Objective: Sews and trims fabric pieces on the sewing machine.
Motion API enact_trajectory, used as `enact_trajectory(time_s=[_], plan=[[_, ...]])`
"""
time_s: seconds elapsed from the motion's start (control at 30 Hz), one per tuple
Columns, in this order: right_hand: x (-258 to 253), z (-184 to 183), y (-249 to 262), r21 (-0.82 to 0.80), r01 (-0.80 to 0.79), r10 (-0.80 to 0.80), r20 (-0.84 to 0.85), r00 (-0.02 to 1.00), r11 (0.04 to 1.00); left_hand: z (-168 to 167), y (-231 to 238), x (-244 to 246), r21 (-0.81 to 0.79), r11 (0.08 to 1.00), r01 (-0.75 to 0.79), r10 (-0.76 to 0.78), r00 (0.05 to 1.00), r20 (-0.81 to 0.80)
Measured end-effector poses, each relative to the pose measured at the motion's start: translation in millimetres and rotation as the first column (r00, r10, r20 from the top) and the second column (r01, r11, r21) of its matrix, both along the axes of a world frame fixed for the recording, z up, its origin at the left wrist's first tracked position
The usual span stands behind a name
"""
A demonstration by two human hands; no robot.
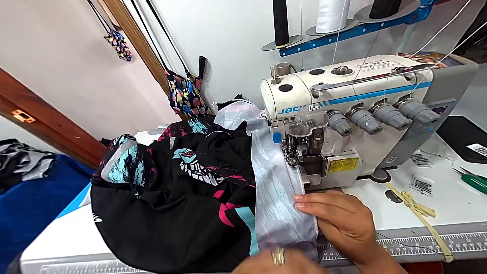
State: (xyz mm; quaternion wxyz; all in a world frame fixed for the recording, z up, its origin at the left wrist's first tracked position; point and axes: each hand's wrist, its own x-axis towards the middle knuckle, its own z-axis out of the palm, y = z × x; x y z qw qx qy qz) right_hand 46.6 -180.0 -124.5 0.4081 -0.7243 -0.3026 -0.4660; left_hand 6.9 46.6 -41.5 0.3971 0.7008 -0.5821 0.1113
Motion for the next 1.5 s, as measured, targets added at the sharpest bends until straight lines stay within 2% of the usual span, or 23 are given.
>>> enact_trajectory(time_s=[0.13,0.23,0.3,0.5,0.9,1.0,1.17,1.27,1.5], plan=[[-2.8,0.4,-1.4,-0.013,0.059,-0.058,0.019,0.998,0.998,1.6,-30.1,43.7,0.049,0.961,-0.273,0.244,0.917,0.315],[-2.1,3.8,-2.8,-0.030,0.062,-0.062,0.021,0.998,0.998,-0.2,-41.6,51.7,0.067,0.895,-0.441,0.392,0.849,0.355],[-1.6,2.6,-2.2,-0.024,0.051,-0.050,0.022,0.999,0.998,-4.2,-41.2,52.4,0.107,0.866,-0.489,0.432,0.838,0.334],[2.1,1.5,-2.5,-0.012,0.044,-0.043,0.023,0.999,0.999,-13.3,-37.3,54.1,0.092,0.872,-0.480,0.431,0.844,0.318],[19.5,6.7,1.1,0.077,0.088,-0.090,0.023,0.996,0.993,-6.6,-39.4,75.6,0.121,0.887,-0.446,0.417,0.885,0.208],[22.8,6.0,1.8,0.091,0.095,-0.096,0.006,0.995,0.991,-4.3,-38.8,80.5,0.135,0.878,-0.460,0.424,0.876,0.230],[21.5,5.3,1.5,0.066,0.134,-0.135,0.010,0.991,0.989,-2.0,-37.9,67.2,0.039,0.891,-0.453,0.418,0.849,0.323],[19.3,5.6,1.2,0.045,0.147,-0.148,0.021,0.989,0.988,-1.7,-38.7,54.9,0.027,0.909,-0.417,0.387,0.865,0.320],[18.1,4.4,1.4,0.036,0.168,-0.169,0.033,0.985,0.985,-9.0,-42.1,55.2,0.061,0.867,-0.494,0.457,0.840,0.293]])
